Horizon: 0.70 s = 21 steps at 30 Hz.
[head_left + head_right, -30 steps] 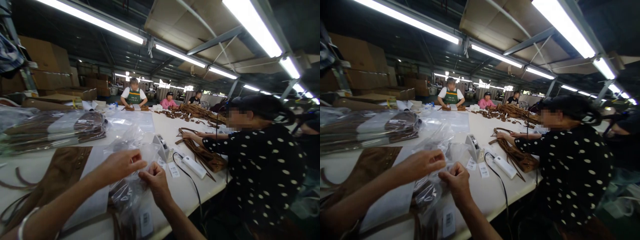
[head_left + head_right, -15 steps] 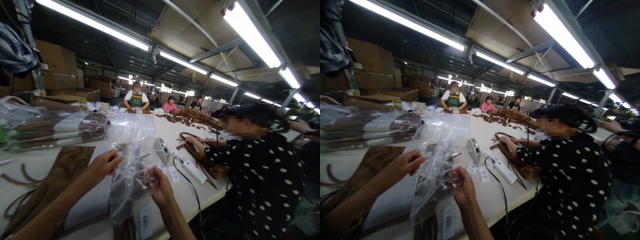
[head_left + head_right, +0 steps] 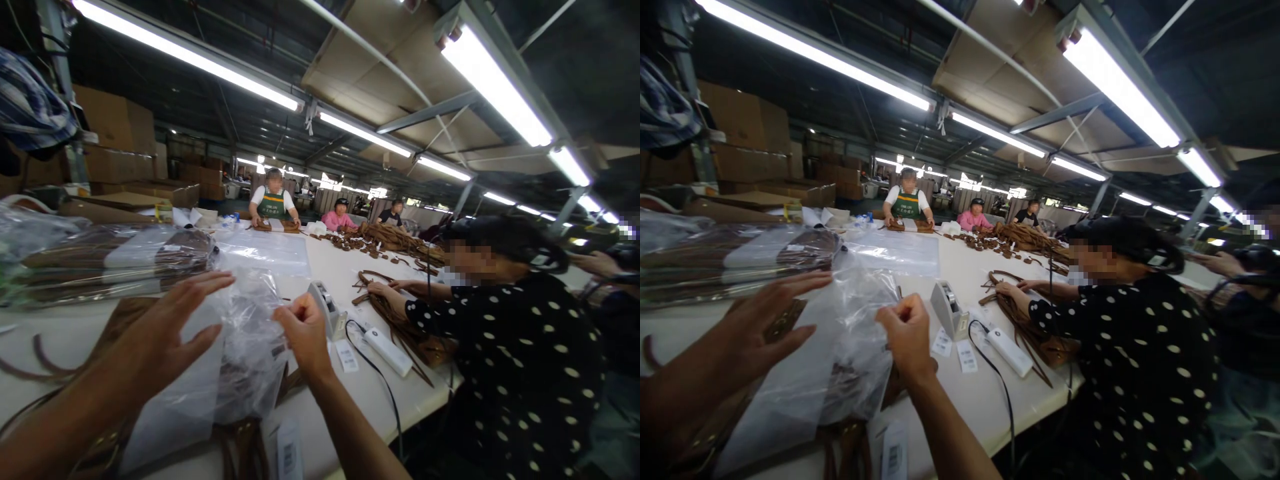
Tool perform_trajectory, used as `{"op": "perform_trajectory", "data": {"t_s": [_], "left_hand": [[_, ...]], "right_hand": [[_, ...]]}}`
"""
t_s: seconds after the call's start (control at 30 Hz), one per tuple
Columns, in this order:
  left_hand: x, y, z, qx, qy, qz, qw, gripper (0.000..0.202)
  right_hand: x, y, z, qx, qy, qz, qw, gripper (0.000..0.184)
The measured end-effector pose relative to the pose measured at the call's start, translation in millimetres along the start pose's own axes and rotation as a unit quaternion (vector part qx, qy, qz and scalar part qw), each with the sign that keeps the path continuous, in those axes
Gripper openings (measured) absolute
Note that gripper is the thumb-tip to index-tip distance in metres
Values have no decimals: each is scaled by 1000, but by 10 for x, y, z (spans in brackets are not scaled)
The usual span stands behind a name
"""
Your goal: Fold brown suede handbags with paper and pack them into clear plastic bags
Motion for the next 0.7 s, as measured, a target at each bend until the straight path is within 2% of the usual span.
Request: {"op": "perform_trajectory", "data": {"t_s": [0.07, 0.13, 0.2, 0.27, 0.37, 0.47, 0.53, 0.63, 0.7], "left_hand": [[-206, 115, 285, -1, 98, -49, 994, 59], [-371, 252, 347, 1, 127, -127, 984, 47], [-500, 356, 235, -11, 102, -199, 975, 32], [-607, 378, 44, -63, 43, -223, 972, 28], [-740, 237, -215, -168, -54, -178, 968, 32], [-827, -17, -371, -248, -138, -140, 949, 31], [-842, -192, -439, -310, -171, -108, 929, 29], [-802, -412, -554, -381, -156, -62, 909, 29], [-744, -554, -668, -380, -149, -37, 912, 29]], "right_hand": [[82, 211, -188, 71, -70, -62, 993, 26], [156, 318, -352, 116, -118, -95, 982, 23], [218, 325, -485, 148, -134, -110, 974, 22], [266, 262, -588, 160, -124, -131, 971, 22], [299, 97, -675, 198, -101, -156, 962, 24], [251, -115, -644, 300, -128, -166, 931, 37], [169, -283, -554, 384, -163, -150, 896, 38], [-1, -564, -373, 505, -182, -98, 838, 36], [-134, -762, -271, 601, -163, -75, 779, 27]]}}
Point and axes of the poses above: each hand's wrist, its own x-axis away from the middle knuckle, its own y-axis out of the palm, z = x × y, the point moved 1 cm from there along -x, towards the middle knuckle, and after that the axes turned 7 degrees about x, right-handed, at the moved point
